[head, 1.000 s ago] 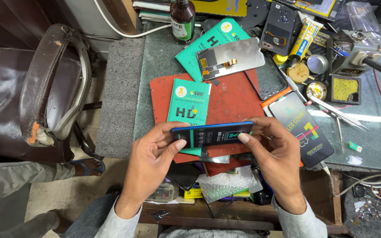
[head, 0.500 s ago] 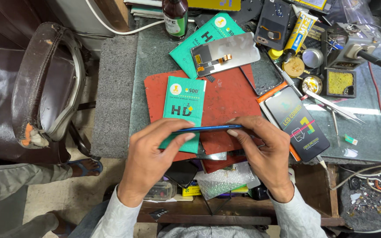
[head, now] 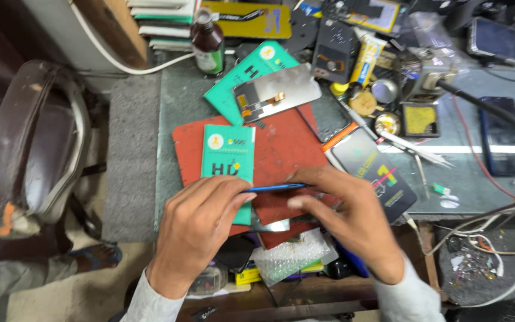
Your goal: The person disassembles a smartphone by removing screws and detaching internal components. They handle the phone, a screwdriver, and various small parts on a cluttered workbench.
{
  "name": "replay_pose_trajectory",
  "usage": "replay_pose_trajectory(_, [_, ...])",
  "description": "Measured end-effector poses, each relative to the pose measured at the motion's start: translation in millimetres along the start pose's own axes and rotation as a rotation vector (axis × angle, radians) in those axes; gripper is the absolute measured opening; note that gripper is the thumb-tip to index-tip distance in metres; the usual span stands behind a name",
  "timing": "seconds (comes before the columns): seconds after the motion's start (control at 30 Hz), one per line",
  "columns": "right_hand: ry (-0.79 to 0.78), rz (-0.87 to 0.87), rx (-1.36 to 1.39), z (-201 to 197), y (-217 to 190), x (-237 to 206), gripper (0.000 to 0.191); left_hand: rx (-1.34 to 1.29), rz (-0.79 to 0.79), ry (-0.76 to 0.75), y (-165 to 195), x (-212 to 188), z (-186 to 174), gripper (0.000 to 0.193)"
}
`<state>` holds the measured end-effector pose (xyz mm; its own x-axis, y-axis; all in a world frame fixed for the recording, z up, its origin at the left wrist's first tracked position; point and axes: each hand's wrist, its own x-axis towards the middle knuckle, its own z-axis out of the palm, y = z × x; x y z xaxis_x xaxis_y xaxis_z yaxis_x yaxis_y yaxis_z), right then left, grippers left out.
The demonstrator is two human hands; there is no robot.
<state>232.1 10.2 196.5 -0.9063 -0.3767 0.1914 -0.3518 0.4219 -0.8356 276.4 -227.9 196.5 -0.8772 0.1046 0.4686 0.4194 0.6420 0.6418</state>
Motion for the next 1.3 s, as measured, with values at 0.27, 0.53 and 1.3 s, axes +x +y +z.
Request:
replay_pose_trajectory(0.27, [0.395,-0.140,-0.443,-86,59,121,0.008,0.066,0.055,0.117,3,-18,1,0.015])
replay_pose_trajectory(0.53, [0.148,0.316,-0.778,-74,115,229,0.031,0.059,0.087,0.249,8,-23,11,0.017])
replay_pose_trajectory(1.3, [0.233,0.400,-0.805,-21,112,267,0.038,-0.008,0.103,0.250,-54,-44,-3,0.026])
